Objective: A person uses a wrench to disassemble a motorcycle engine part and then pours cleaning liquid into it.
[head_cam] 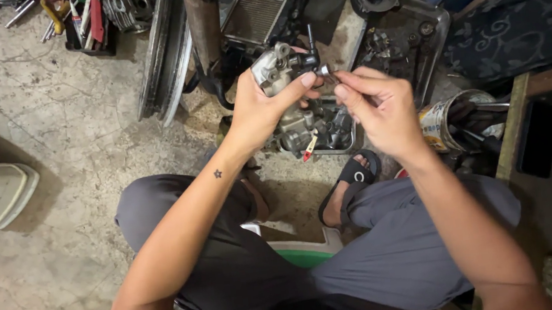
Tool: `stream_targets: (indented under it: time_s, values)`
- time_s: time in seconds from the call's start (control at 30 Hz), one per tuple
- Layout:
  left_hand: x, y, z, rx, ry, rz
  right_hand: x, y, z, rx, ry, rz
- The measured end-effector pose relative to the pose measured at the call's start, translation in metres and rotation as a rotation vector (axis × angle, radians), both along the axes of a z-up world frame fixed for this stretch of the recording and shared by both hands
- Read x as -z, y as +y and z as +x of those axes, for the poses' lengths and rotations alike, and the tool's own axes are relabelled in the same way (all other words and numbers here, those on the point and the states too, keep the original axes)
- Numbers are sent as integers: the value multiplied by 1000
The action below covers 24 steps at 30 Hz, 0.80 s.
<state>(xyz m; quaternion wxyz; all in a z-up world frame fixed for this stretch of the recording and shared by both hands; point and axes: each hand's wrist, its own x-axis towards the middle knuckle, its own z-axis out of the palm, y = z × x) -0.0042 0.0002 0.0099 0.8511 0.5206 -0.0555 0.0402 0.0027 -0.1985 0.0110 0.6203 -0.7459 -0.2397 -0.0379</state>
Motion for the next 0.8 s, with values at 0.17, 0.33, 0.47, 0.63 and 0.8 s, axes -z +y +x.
stream_targets:
  time_s: [0.17, 0.33, 0.47, 0.63, 0.8]
  values:
    - [3, -1, -4, 80, 58, -39, 0, -18, 17, -86, -118, -128]
    - [0, -1, -7, 206, 130, -72, -13, -25, 20, -172, -179, -173]
    - [-3, 1, -6, 278, 212, -95, -18, -32, 22, -238, -253, -210]
    - [-5, 7, -3, 359, 237, 100, -39, -36, 18, -210, -532, -499]
    - [14, 2, 3, 280, 257, 240, -18, -37, 16, -122, -722, -796]
